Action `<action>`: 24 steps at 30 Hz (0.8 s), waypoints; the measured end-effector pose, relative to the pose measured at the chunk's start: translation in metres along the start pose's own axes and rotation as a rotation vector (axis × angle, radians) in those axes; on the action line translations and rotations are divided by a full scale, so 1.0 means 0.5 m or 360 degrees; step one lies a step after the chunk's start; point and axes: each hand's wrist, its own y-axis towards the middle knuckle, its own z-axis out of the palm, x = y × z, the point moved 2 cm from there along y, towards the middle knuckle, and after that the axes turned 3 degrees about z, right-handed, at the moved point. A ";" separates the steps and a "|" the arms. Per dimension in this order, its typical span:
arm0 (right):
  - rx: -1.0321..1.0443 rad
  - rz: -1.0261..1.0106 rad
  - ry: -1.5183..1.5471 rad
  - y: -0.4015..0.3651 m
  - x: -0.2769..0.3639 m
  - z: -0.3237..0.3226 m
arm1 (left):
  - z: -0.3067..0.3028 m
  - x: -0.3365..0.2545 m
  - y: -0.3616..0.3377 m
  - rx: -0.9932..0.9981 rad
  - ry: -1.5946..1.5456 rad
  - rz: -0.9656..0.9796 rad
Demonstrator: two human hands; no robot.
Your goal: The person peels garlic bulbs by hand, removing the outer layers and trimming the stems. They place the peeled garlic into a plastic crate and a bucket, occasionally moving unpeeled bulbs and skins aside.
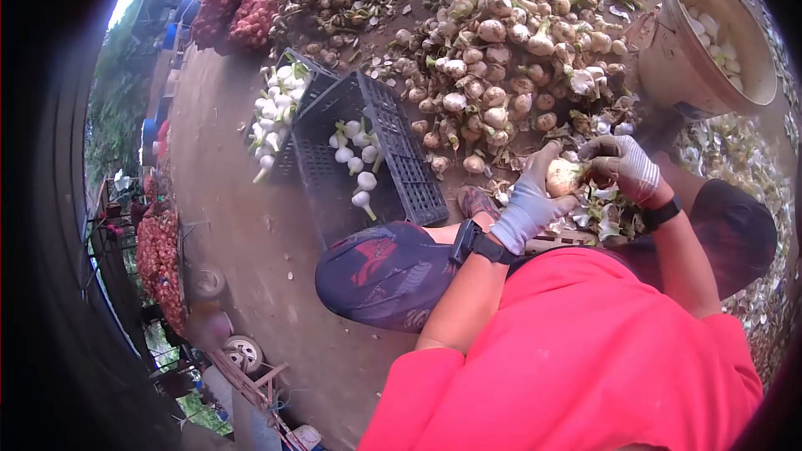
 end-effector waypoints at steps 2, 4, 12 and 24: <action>-0.0140 -0.0204 0.0915 -0.060 0.038 0.032 | -0.028 -0.054 -0.006 -0.0006 -0.0882 -0.0143; -0.0163 -0.0382 0.0905 -0.069 0.006 0.052 | -0.046 -0.089 -0.020 -0.0116 -0.0694 -0.0029; -0.0237 -0.0241 0.0706 -0.124 0.003 0.106 | -0.070 -0.163 -0.077 -0.0236 -0.0104 0.0392; -0.0114 -0.0342 0.0105 -0.178 0.005 0.105 | -0.084 -0.162 -0.092 0.0103 -0.1035 -0.0304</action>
